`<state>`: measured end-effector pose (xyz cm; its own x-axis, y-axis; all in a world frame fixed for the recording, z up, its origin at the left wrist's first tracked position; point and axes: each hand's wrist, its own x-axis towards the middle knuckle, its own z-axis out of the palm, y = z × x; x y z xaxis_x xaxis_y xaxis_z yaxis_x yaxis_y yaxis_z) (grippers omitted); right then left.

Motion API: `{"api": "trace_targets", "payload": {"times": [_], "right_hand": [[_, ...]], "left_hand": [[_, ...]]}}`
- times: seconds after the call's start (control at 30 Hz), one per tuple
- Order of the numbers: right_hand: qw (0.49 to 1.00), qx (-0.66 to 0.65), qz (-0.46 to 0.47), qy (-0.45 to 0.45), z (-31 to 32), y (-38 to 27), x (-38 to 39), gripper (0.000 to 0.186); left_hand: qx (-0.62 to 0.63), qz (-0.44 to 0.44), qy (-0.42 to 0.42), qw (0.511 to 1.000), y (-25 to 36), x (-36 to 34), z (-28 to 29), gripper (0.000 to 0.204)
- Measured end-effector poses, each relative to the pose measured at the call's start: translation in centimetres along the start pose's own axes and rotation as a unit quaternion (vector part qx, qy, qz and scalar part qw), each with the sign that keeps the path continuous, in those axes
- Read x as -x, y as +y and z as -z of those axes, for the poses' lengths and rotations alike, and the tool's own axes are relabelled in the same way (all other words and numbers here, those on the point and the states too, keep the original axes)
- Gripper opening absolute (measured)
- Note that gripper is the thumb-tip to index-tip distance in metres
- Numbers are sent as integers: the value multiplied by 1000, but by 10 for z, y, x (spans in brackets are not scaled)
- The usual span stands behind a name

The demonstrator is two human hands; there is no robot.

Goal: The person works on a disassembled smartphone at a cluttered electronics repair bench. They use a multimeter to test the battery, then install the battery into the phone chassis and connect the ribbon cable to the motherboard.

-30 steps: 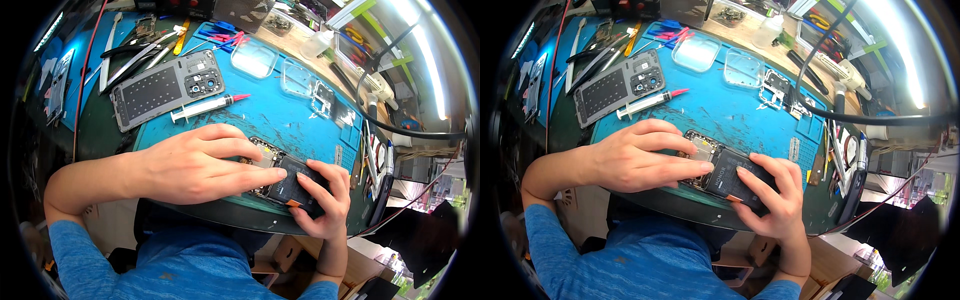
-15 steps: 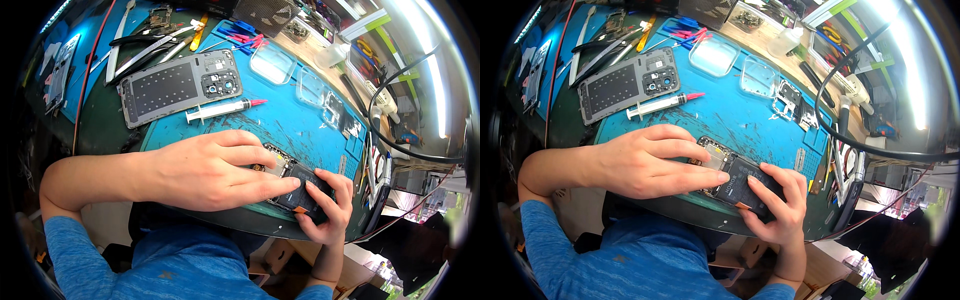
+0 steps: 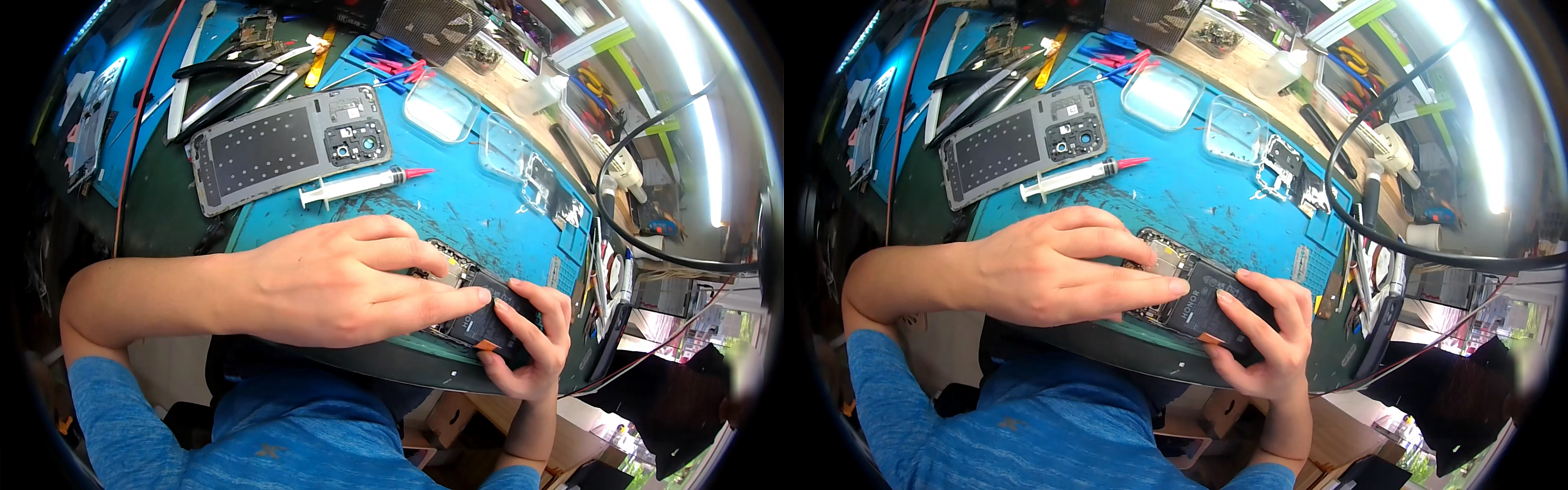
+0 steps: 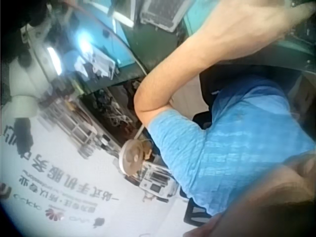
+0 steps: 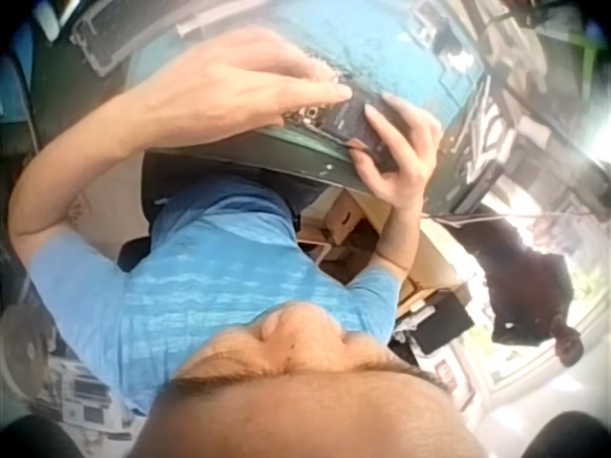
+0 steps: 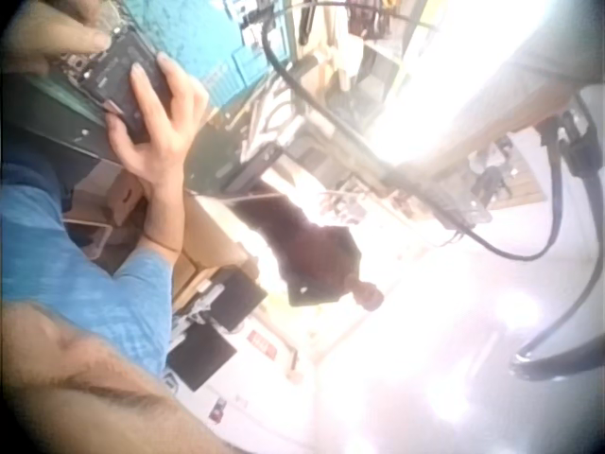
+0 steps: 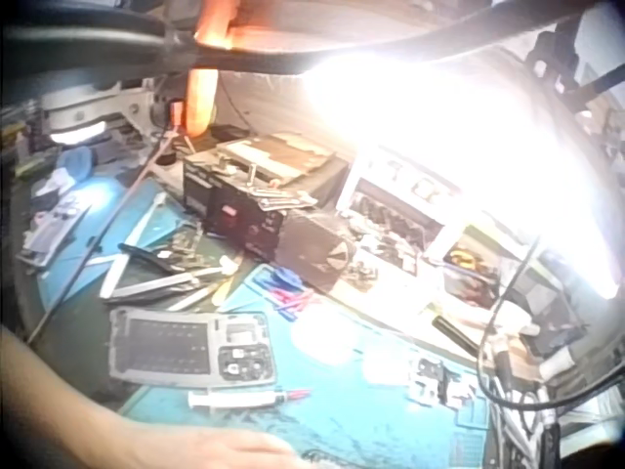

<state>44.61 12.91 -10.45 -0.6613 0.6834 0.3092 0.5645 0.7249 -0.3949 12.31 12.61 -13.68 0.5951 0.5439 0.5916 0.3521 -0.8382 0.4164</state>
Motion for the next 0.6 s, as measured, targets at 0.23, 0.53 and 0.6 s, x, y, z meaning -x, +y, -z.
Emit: {"api": "trace_targets", "payload": {"times": [0.23,0.53,0.6], "right_hand": [[1000,2,0,0,0,-1,0,60],[1000,16,-8,-15,3,-4,0,60],[1000,17,-2,-18,3,-3,1,60]], "left_hand": [[-59,-37,-18,997,2,-1,-2,47],[-68,-46,-39,996,5,-1,-1,45],[-67,-47,-40,996,5,-1,0,45]]}}
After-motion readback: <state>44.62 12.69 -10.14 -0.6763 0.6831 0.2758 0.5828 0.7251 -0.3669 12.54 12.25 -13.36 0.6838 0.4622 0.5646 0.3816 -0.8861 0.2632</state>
